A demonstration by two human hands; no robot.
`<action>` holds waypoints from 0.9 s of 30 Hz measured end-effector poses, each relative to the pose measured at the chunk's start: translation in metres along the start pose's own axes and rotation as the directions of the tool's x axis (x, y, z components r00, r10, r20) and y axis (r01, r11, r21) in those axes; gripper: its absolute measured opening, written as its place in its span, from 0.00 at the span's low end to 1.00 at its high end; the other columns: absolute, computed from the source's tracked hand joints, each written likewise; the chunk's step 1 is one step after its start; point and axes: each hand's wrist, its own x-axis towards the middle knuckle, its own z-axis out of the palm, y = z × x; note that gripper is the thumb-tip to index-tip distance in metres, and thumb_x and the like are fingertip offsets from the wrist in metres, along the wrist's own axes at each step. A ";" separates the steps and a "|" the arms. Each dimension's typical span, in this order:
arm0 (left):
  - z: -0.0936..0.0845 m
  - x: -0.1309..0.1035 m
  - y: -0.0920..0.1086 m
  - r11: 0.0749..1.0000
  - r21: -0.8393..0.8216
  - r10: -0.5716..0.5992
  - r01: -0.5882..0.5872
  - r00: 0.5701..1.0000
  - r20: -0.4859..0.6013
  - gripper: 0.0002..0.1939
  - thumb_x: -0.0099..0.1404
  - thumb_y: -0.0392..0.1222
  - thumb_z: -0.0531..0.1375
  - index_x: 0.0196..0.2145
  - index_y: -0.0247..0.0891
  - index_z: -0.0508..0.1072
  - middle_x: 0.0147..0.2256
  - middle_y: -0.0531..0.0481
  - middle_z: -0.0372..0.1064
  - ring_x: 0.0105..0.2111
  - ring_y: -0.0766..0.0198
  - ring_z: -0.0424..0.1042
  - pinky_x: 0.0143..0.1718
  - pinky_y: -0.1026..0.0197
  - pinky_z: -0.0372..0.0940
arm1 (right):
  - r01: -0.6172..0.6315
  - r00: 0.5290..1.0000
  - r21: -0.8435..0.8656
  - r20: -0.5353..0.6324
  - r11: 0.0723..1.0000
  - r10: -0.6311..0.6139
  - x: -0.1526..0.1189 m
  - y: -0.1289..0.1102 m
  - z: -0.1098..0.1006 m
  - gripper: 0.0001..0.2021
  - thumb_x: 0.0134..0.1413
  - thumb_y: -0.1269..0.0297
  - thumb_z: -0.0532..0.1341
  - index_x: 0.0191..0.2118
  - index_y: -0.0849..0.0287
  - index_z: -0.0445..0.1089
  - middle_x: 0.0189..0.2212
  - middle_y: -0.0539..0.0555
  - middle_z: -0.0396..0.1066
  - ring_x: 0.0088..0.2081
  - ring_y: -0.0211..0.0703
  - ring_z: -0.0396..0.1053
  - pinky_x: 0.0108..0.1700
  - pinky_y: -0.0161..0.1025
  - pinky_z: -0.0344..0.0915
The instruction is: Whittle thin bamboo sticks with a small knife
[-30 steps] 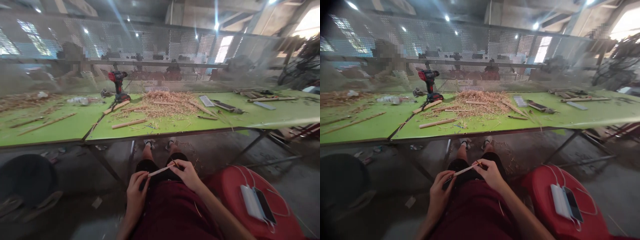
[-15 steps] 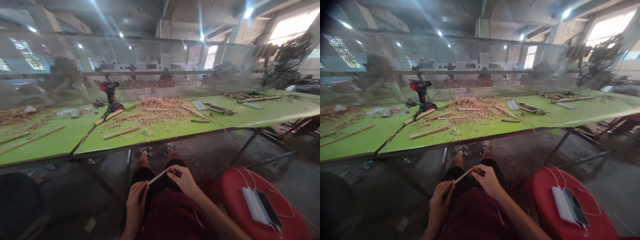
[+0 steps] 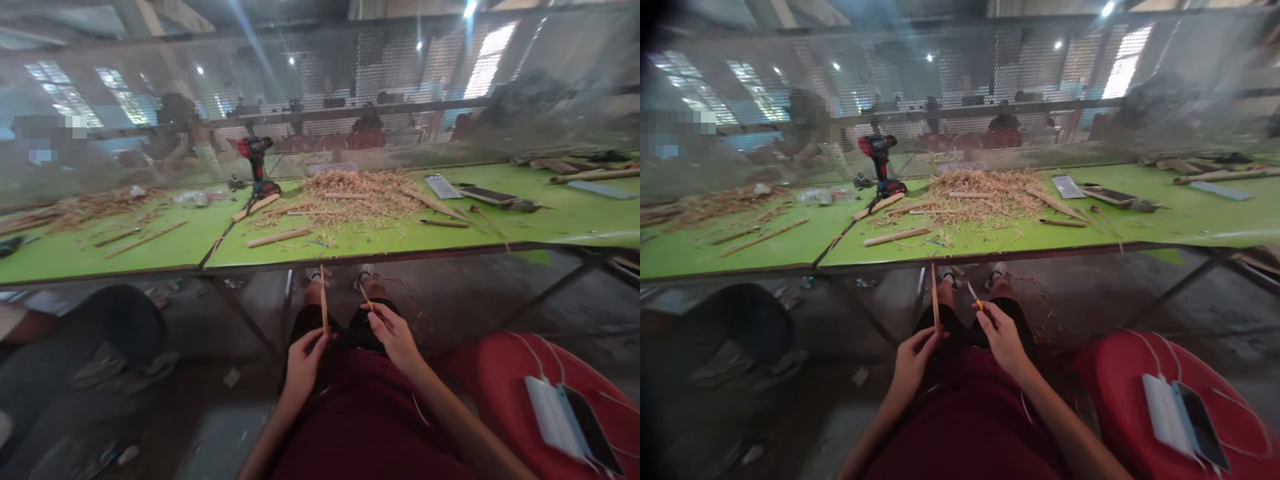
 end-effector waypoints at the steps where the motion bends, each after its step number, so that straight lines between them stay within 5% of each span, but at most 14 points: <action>1: 0.002 0.000 0.007 0.989 -0.122 -0.082 0.088 0.995 0.049 0.21 0.66 0.55 0.64 0.44 0.34 0.81 0.37 0.41 0.81 0.37 0.56 0.79 0.43 0.54 0.73 | -0.010 1.000 0.008 0.016 1.000 0.010 0.000 0.000 0.001 0.20 0.56 0.47 0.65 0.46 0.56 0.79 0.27 0.53 0.68 0.28 0.40 0.61 0.27 0.35 0.55; 4: 0.008 0.000 0.026 0.898 -0.378 -0.184 0.226 0.972 0.144 0.28 0.60 0.57 0.69 0.49 0.32 0.79 0.34 0.44 0.79 0.30 0.61 0.76 0.35 0.58 0.71 | -0.038 0.998 0.017 0.053 0.999 0.037 -0.004 0.000 0.005 0.18 0.57 0.49 0.65 0.47 0.55 0.79 0.29 0.54 0.70 0.28 0.40 0.61 0.27 0.35 0.55; 8: 0.015 -0.005 0.040 0.851 -0.460 -0.164 0.253 0.960 0.225 0.27 0.61 0.55 0.69 0.50 0.33 0.77 0.31 0.48 0.76 0.27 0.65 0.73 0.33 0.60 0.68 | -0.047 0.998 0.048 0.052 0.998 0.045 -0.009 -0.002 0.010 0.16 0.55 0.50 0.67 0.44 0.54 0.79 0.29 0.54 0.70 0.27 0.40 0.60 0.26 0.35 0.55; 16: 0.022 -0.010 0.040 0.993 -0.078 -0.049 0.087 0.913 0.404 0.24 0.69 0.56 0.60 0.50 0.33 0.79 0.37 0.40 0.80 0.33 0.56 0.75 0.39 0.55 0.70 | -0.239 0.955 0.225 0.231 0.945 0.186 -0.013 0.001 0.023 0.21 0.50 0.44 0.70 0.38 0.58 0.77 0.25 0.52 0.70 0.21 0.36 0.60 0.23 0.36 0.58; 19: 0.005 -0.008 0.039 0.991 0.132 -0.024 -0.028 0.926 0.376 0.20 0.72 0.49 0.57 0.53 0.37 0.79 0.48 0.40 0.79 0.47 0.51 0.77 0.53 0.52 0.69 | -0.222 0.972 0.223 0.133 0.949 0.195 -0.008 -0.002 0.017 0.19 0.45 0.48 0.73 0.33 0.59 0.75 0.23 0.49 0.66 0.22 0.34 0.58 0.23 0.33 0.54; 23: -0.040 -0.008 0.032 0.924 0.363 0.008 -0.124 0.952 0.307 0.24 0.69 0.43 0.60 0.62 0.41 0.72 0.55 0.42 0.76 0.56 0.53 0.73 0.61 0.48 0.64 | -0.224 0.969 0.279 -0.037 0.934 0.243 0.003 -0.010 0.001 0.17 0.44 0.51 0.73 0.34 0.59 0.74 0.19 0.43 0.54 0.20 0.29 0.46 0.21 0.32 0.41; 27: -0.081 -0.022 0.022 0.863 0.482 -0.117 -0.149 0.870 0.479 0.21 0.65 0.39 0.64 0.56 0.42 0.78 0.55 0.42 0.77 0.56 0.52 0.73 0.61 0.48 0.64 | -0.239 0.962 0.301 -0.056 0.923 0.267 0.012 -0.008 -0.011 0.17 0.43 0.53 0.74 0.35 0.60 0.75 0.18 0.42 0.53 0.20 0.29 0.46 0.22 0.32 0.40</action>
